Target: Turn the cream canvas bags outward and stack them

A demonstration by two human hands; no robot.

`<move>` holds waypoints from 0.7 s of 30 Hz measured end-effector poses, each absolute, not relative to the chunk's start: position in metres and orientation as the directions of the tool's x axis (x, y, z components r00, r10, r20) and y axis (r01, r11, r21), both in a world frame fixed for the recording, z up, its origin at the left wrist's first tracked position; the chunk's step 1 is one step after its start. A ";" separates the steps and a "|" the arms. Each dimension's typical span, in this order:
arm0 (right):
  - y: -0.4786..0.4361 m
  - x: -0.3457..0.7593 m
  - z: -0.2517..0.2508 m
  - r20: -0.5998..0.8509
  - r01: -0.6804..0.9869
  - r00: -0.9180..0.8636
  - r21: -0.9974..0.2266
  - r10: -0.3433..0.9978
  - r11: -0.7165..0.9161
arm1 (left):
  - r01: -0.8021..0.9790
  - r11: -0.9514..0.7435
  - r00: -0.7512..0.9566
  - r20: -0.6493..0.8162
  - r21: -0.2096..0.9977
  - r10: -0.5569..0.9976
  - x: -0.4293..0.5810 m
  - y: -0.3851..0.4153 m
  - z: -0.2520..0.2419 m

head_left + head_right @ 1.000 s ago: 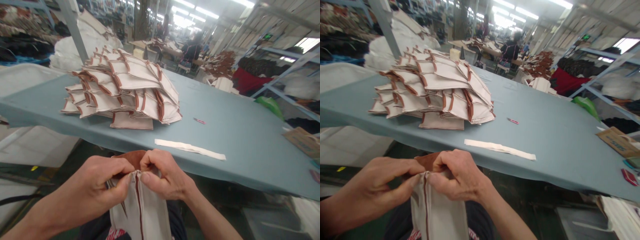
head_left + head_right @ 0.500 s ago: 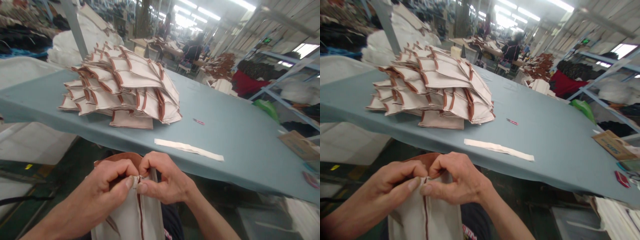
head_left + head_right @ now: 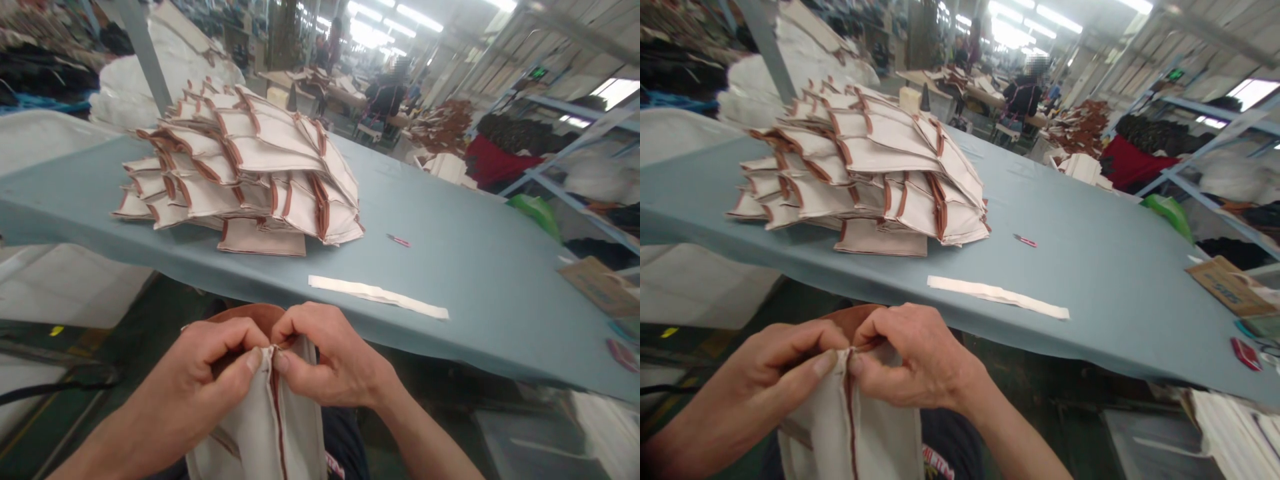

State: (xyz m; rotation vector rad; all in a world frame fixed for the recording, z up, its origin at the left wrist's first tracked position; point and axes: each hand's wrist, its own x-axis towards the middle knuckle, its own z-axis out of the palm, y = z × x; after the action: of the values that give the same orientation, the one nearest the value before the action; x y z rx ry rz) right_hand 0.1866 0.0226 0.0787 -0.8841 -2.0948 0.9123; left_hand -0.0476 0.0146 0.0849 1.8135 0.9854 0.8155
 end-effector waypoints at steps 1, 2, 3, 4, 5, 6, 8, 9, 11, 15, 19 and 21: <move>0.023 0.187 0.080 0.333 0.313 -0.530 -0.778 0.780 0.545 | 0.294 -0.340 0.462 0.178 0.893 0.869 -0.047 0.015 0.085; 0.023 0.187 0.080 0.347 0.315 -0.527 -0.768 0.775 0.558 | 0.299 -0.385 0.462 0.221 0.873 0.859 -0.046 0.016 0.086; 0.023 0.187 0.081 0.354 0.314 -0.527 -0.764 0.773 0.564 | 0.300 -0.423 0.470 0.253 0.855 0.846 -0.045 0.016 0.086; 0.024 0.187 0.081 0.353 0.311 -0.530 -0.765 0.771 0.563 | 0.300 -0.449 0.474 0.276 0.842 0.836 -0.044 0.016 0.087; 0.025 0.187 0.081 0.347 0.304 -0.531 -0.773 0.773 0.556 | 0.299 -0.462 0.479 0.287 0.835 0.830 -0.044 0.017 0.088; 0.025 0.187 0.081 0.335 0.293 -0.532 -0.789 0.777 0.541 | 0.298 -0.463 0.486 0.285 0.835 0.826 -0.043 0.017 0.088; 0.026 0.186 0.080 0.312 0.257 -0.529 -0.828 0.789 0.499 | 0.294 -0.446 0.505 0.259 0.846 0.824 -0.043 0.017 0.089; 0.026 0.186 0.080 0.299 0.241 -0.523 -0.846 0.798 0.475 | 0.291 -0.430 0.517 0.238 0.855 0.822 -0.043 0.018 0.090; 0.025 0.185 0.081 0.256 0.229 -0.526 -0.876 0.811 0.425 | 0.284 -0.388 0.546 0.185 0.877 0.817 -0.045 0.019 0.091; 0.022 0.184 0.084 0.186 0.259 -0.549 -0.889 0.815 0.378 | 0.239 -0.256 0.574 0.076 0.937 0.816 -0.046 0.022 0.090; 0.023 0.184 0.092 0.180 0.251 -0.567 -0.891 0.803 0.377 | 0.214 -0.117 0.591 -0.033 0.970 0.806 -0.046 0.024 0.087; 0.025 0.185 0.096 0.157 0.234 -0.580 -0.908 0.799 0.348 | 0.236 -0.102 0.608 -0.065 0.966 0.791 -0.047 0.024 0.085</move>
State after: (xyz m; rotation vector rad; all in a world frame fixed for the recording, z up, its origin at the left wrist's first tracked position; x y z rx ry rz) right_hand 0.1852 0.0253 0.0961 -0.8976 -2.0127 1.2137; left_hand -0.0466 0.0243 0.0853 1.6487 0.8653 0.5832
